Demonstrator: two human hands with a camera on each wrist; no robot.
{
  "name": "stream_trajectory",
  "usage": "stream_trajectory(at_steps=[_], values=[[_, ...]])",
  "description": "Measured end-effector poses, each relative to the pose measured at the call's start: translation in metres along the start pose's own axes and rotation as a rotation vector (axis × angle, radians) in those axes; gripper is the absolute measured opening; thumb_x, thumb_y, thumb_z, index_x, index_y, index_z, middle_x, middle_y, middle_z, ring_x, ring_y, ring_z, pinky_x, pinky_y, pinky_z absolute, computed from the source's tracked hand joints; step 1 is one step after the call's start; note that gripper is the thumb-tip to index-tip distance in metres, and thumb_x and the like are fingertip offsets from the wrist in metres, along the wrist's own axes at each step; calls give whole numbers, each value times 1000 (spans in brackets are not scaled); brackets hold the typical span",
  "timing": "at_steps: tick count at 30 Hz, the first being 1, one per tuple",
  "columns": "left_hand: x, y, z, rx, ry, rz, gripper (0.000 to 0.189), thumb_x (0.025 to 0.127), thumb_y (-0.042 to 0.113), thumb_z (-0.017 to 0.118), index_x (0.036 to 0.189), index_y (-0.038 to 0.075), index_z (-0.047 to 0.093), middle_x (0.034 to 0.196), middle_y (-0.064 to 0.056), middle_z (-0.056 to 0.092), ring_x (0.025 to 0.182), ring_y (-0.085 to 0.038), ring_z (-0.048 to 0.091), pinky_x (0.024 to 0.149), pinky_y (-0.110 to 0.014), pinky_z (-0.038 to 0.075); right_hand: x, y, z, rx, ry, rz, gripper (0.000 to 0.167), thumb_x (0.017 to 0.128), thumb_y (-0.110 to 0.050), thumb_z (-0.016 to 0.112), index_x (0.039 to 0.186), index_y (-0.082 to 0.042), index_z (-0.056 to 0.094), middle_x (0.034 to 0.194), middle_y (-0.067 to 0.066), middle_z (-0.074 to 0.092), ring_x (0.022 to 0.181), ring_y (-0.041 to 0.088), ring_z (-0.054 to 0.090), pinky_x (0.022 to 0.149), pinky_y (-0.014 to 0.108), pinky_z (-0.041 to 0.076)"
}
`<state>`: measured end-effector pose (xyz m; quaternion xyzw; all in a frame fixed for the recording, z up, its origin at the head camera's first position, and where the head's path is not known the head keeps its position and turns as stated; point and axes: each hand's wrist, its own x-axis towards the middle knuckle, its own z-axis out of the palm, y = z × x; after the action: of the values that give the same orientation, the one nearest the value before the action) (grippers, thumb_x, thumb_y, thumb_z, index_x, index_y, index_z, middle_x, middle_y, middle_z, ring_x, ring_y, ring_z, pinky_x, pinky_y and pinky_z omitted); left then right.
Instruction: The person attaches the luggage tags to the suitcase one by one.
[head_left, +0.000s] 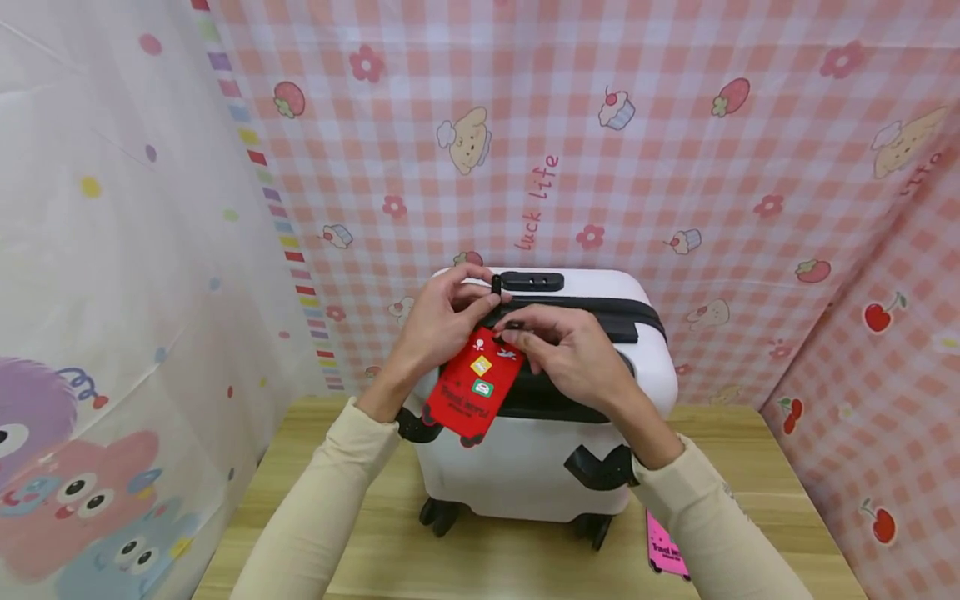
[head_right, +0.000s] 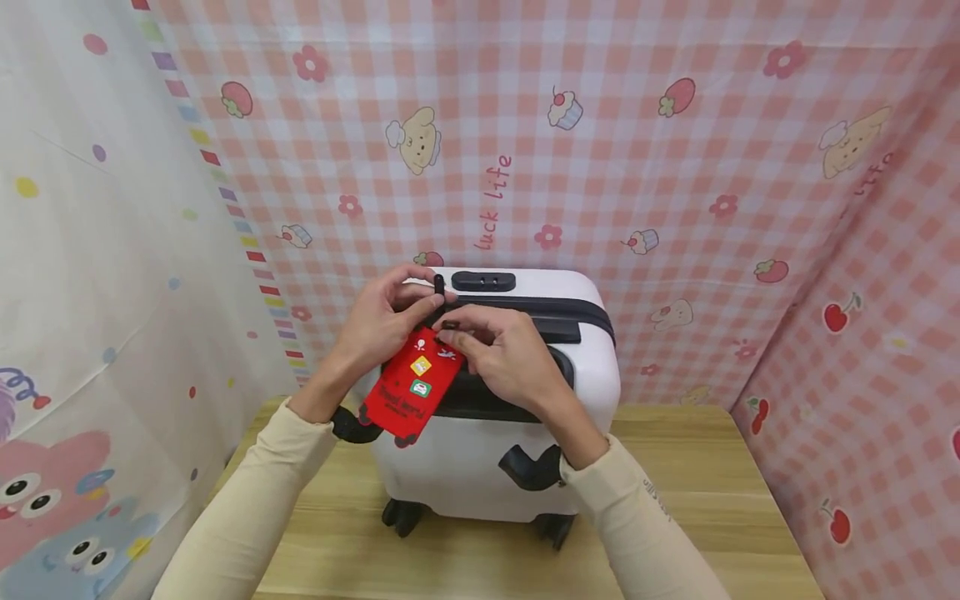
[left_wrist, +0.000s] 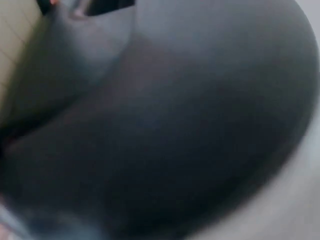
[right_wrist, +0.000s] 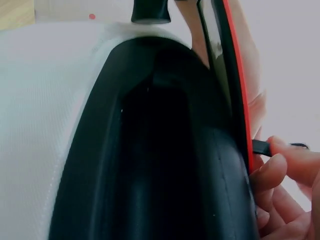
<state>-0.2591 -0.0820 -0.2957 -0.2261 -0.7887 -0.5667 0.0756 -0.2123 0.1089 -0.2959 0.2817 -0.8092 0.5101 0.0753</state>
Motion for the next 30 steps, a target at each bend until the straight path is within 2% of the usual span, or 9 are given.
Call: stream_trajectory(at_steps=[6,9,13,17,24,30], values=[[3,-2,0,-9,19,-24,17,95,11,66,111,6,62,104,-6,76,85,-16,68,74,-27,52,1,-2,2,9,35,60,16,95,-10,66,111,-10,70,78,7,64,60,21,53,57,28,48],[2,-3,0,-34,34,-16,18,95,9,66,112,5,62,105,-8,76,87,-17,69,74,-26,54,3,0,4,-3,84,48,21,93,-8,68,113,-7,68,88,7,70,65,19,58,59,26,47],[1,-4,-1,-58,59,10,18,95,8,65,113,4,63,105,-9,75,90,-17,70,76,-25,56,5,0,5,-42,132,15,28,91,-6,70,118,-5,63,93,6,74,71,16,65,63,25,49],[0,-4,-1,-64,82,26,19,95,8,66,113,4,64,105,-9,75,92,-17,71,77,-24,55,8,-3,7,-72,153,26,30,91,-6,70,118,-5,57,91,7,75,66,16,65,67,26,48],[1,-4,0,-129,130,65,18,93,4,68,110,-1,65,103,-16,75,91,-19,72,79,-24,57,14,-13,11,-83,147,67,28,89,-6,72,112,-5,56,92,7,76,65,16,65,68,29,50],[-1,-4,0,-140,148,70,19,92,5,68,110,-1,65,97,-19,74,81,-13,69,75,-23,56,16,-9,12,2,104,53,27,91,-6,70,114,-6,56,91,8,74,60,18,61,56,26,48]])
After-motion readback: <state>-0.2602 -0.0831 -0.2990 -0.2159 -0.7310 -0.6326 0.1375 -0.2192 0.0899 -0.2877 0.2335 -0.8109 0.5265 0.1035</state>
